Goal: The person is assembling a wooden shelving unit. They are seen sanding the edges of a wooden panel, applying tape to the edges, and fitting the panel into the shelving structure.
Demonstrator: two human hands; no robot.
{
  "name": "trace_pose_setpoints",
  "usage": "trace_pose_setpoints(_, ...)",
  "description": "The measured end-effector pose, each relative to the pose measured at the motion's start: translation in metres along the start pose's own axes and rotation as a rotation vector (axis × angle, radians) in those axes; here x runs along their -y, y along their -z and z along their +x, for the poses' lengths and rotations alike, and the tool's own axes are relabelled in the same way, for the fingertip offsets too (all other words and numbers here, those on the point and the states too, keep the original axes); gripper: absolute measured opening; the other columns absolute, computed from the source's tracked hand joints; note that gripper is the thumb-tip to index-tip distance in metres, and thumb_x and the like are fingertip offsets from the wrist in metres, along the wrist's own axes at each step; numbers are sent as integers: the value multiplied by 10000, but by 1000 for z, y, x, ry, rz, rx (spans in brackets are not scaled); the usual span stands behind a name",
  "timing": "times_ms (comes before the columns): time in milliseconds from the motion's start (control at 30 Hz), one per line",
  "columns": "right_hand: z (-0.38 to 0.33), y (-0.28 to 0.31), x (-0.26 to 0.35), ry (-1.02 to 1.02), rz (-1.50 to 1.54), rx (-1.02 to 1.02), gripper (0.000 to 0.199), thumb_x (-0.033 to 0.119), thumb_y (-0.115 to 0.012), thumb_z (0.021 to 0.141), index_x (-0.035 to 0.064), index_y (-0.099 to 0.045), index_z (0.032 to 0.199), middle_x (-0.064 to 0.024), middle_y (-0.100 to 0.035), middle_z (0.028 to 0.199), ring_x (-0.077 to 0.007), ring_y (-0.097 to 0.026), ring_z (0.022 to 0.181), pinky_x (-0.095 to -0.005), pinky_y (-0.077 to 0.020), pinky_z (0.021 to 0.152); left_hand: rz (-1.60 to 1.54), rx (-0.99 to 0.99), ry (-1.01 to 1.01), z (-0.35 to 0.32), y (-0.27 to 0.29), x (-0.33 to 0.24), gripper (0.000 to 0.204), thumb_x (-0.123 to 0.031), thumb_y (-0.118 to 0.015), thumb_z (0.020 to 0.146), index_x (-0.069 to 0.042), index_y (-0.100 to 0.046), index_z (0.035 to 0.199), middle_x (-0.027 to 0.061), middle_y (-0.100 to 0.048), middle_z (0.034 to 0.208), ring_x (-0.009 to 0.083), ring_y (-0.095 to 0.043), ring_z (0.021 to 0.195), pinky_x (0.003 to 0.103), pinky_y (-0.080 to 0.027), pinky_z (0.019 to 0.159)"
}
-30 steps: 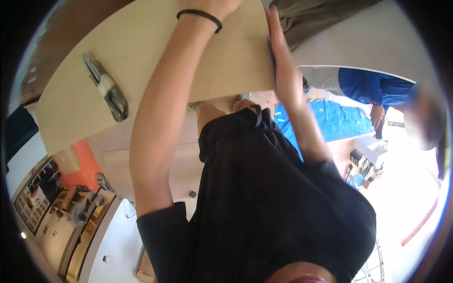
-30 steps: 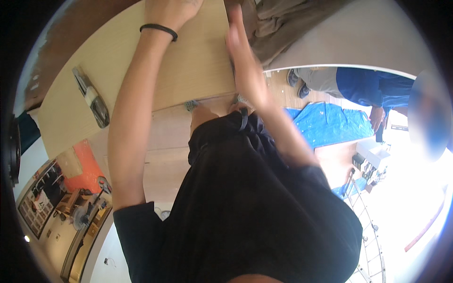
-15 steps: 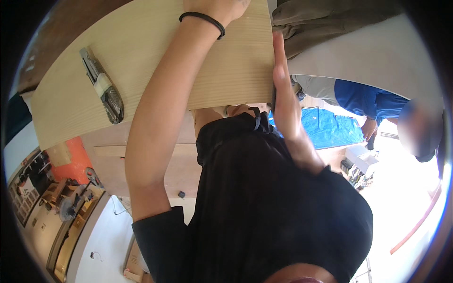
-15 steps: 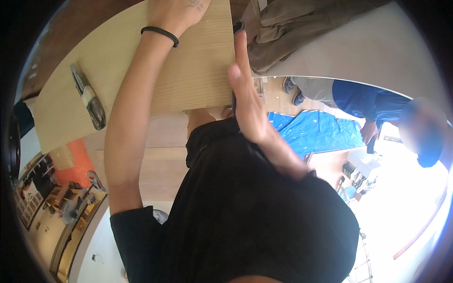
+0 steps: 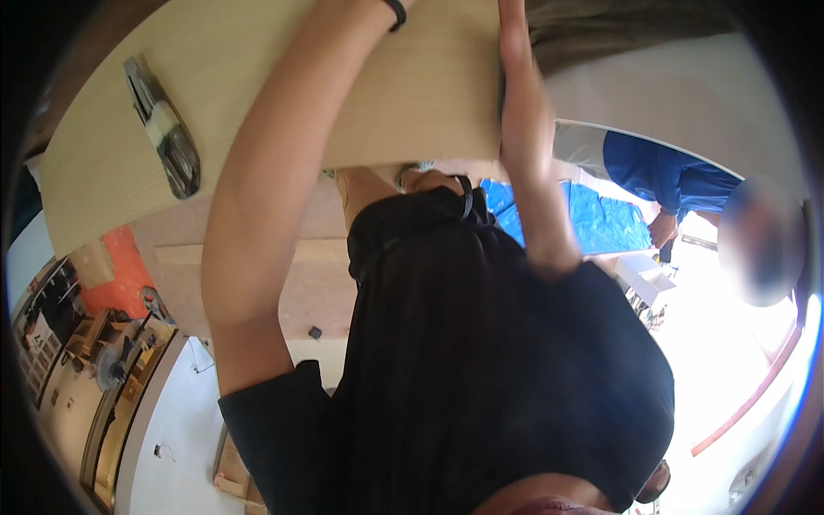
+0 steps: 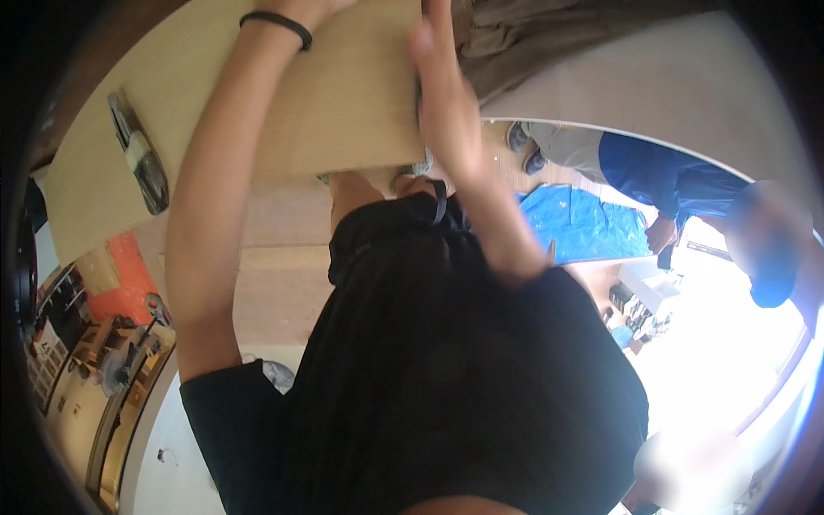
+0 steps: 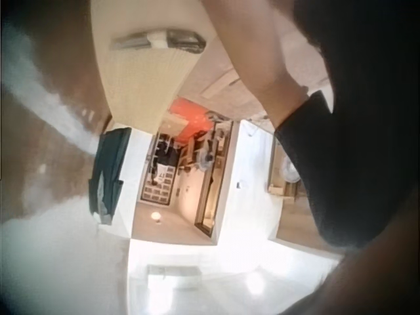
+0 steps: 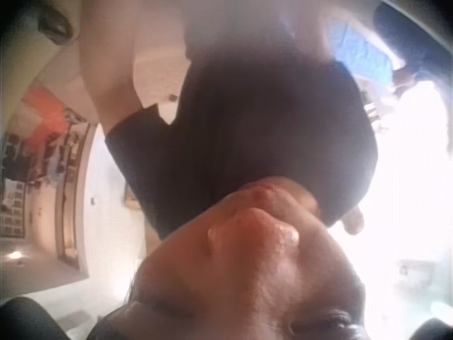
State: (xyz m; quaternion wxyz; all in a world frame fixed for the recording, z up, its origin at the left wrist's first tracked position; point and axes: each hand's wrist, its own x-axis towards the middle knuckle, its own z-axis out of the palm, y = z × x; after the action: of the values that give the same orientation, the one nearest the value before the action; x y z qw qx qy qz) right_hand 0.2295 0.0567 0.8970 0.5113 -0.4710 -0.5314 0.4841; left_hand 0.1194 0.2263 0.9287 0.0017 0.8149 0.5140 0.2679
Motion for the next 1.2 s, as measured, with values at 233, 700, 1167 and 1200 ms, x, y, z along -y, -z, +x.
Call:
trace_pose_setpoints(233, 47, 9, 5, -271, 65, -6, 713, 421, -249, 1046, -34, 21, 1523, -179, -4, 1617, -284, 24, 1497, -385, -30, 1191, 26, 1, -26, 8, -1, 4, 409, -225, -416, 949, -24, -651, 682, 221, -661, 714, 396, -651, 692, 523, -472, 728)
trace_pose_setpoints(700, 36, 5, -13, 160, 278, 73, 743, 423, -273, 1036, -44, 53, 1514, -190, 47, 1613, -278, 50, 1496, -378, -20, 1196, 97, 92, -28, 7, 2, -9, 425, -221, -392, 971, 30, -630, 724, 241, -662, 767, 423, -638, 745, 525, -468, 742)
trace_pose_setpoints(1167, 6, -18, -53, 203, 411, -336, 412, 128, -568, 894, 27, -365, 1239, -140, -347, 1329, -246, -355, 1269, -405, -270, 1080, 59, 68, 12, 4, 1, 1, 420, -241, -401, 971, 6, -640, 729, 244, -657, 764, 439, -633, 742, 542, -481, 757)
trace_pose_setpoints(1200, 5, -14, -54, 180, 316, -331, 360, 131, -573, 897, 29, -404, 1198, -133, -361, 1292, -225, -382, 1211, -386, -290, 1056, 45, 67, 14, 4, 3, 0, 424, -241, -399, 972, 6, -640, 726, 245, -656, 762, 439, -632, 739, 541, -483, 756)
